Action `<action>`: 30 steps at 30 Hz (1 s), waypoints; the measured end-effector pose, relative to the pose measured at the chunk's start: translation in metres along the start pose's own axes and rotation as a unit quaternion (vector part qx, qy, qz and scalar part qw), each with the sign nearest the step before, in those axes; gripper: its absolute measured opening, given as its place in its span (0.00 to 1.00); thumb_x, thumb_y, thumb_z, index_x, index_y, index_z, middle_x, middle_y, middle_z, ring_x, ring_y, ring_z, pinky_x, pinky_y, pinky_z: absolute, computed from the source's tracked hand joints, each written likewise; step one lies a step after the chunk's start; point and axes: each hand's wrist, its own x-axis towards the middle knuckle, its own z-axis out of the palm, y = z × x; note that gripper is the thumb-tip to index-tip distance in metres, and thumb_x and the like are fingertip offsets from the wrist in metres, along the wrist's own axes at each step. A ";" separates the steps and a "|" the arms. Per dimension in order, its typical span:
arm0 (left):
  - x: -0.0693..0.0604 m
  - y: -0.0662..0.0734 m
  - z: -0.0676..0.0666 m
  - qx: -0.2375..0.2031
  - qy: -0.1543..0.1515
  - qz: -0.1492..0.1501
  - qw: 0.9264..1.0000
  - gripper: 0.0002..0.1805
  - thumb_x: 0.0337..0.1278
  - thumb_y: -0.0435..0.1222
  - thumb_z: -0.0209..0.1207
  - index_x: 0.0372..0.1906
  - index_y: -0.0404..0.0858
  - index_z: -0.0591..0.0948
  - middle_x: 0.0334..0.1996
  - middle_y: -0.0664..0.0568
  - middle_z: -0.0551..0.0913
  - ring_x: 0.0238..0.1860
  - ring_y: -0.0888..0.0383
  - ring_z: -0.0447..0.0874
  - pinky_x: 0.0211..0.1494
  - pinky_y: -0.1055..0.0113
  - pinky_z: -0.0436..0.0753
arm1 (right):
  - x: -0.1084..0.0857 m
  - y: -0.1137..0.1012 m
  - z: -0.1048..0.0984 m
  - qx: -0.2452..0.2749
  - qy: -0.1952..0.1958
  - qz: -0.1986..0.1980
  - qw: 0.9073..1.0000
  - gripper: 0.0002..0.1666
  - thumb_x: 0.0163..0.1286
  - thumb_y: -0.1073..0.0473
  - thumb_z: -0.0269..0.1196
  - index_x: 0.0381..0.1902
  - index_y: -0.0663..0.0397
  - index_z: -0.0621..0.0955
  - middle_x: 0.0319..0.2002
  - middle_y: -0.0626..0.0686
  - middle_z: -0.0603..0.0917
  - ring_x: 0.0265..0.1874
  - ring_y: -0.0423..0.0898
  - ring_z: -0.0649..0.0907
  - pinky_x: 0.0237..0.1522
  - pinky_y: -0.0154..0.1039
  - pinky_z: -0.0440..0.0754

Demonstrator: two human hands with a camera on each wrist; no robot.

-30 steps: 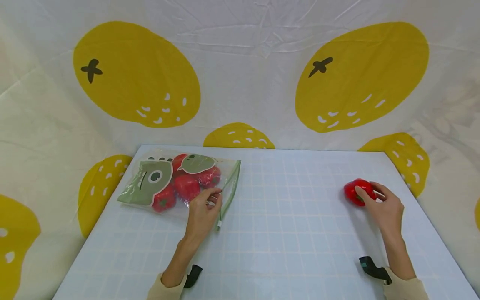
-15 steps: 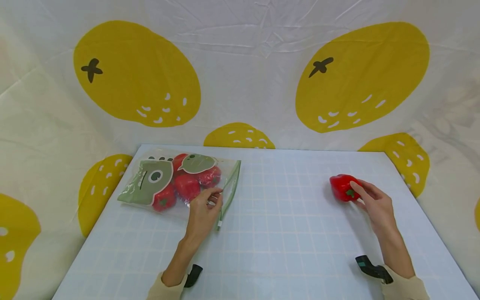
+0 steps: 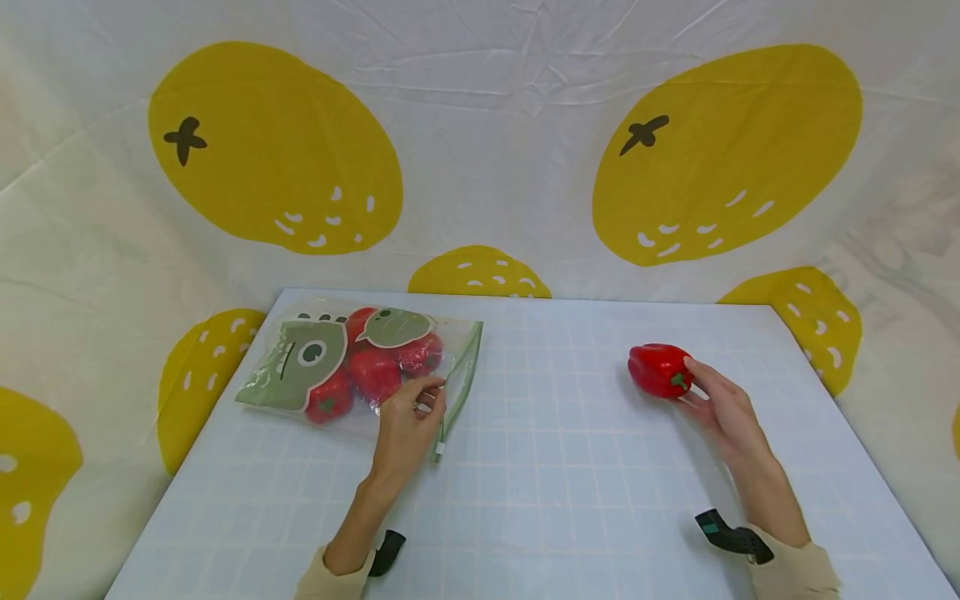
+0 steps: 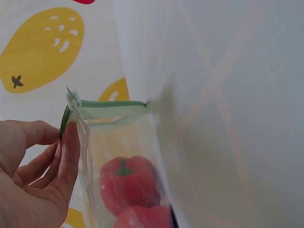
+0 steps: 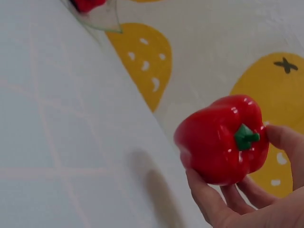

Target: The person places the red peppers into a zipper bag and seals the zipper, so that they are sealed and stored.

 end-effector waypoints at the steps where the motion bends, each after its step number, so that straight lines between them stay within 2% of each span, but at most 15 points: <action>1: 0.000 0.000 0.000 0.000 -0.001 -0.003 1.000 0.12 0.60 0.25 0.68 0.48 0.32 0.87 0.38 0.47 0.87 0.35 0.56 0.85 0.39 0.70 0.87 | 0.001 0.001 0.001 0.006 -0.012 0.004 1.000 0.28 0.74 0.44 0.64 0.70 0.32 0.75 0.63 0.39 0.70 0.57 0.38 0.74 0.52 0.34 0.84; 8: 0.000 0.000 0.000 0.000 -0.003 -0.008 1.000 0.12 0.60 0.26 0.68 0.49 0.32 0.87 0.38 0.47 0.87 0.35 0.56 0.86 0.39 0.69 0.87 | 0.003 0.003 0.017 0.035 -0.064 0.029 0.997 0.32 0.76 0.44 0.61 0.73 0.35 0.66 0.65 0.40 0.69 0.62 0.42 0.72 0.57 0.37 0.83; 14: -0.001 -0.001 0.001 0.003 0.002 -0.003 1.000 0.11 0.60 0.26 0.68 0.48 0.32 0.87 0.37 0.47 0.87 0.34 0.57 0.86 0.39 0.69 0.88 | 0.007 0.011 0.027 0.060 -0.101 0.035 0.992 0.27 0.79 0.46 0.59 0.71 0.37 0.68 0.67 0.44 0.67 0.65 0.46 0.69 0.60 0.40 0.81; 24: -0.001 -0.001 0.000 -0.006 -0.001 -0.001 1.000 0.12 0.60 0.25 0.68 0.49 0.31 0.87 0.37 0.47 0.87 0.35 0.56 0.85 0.40 0.69 0.87 | 0.013 0.023 0.042 0.088 -0.140 0.050 0.985 0.28 0.80 0.48 0.57 0.73 0.39 0.65 0.67 0.45 0.72 0.63 0.47 0.75 0.63 0.44 0.79; 30: -0.001 -0.001 0.000 -0.009 0.003 0.004 1.000 0.11 0.60 0.25 0.68 0.48 0.31 0.87 0.37 0.47 0.87 0.34 0.56 0.86 0.39 0.69 0.87 | 0.017 0.029 0.055 0.083 -0.153 0.053 0.983 0.29 0.80 0.47 0.56 0.73 0.40 0.63 0.68 0.46 0.70 0.64 0.49 0.75 0.64 0.45 0.78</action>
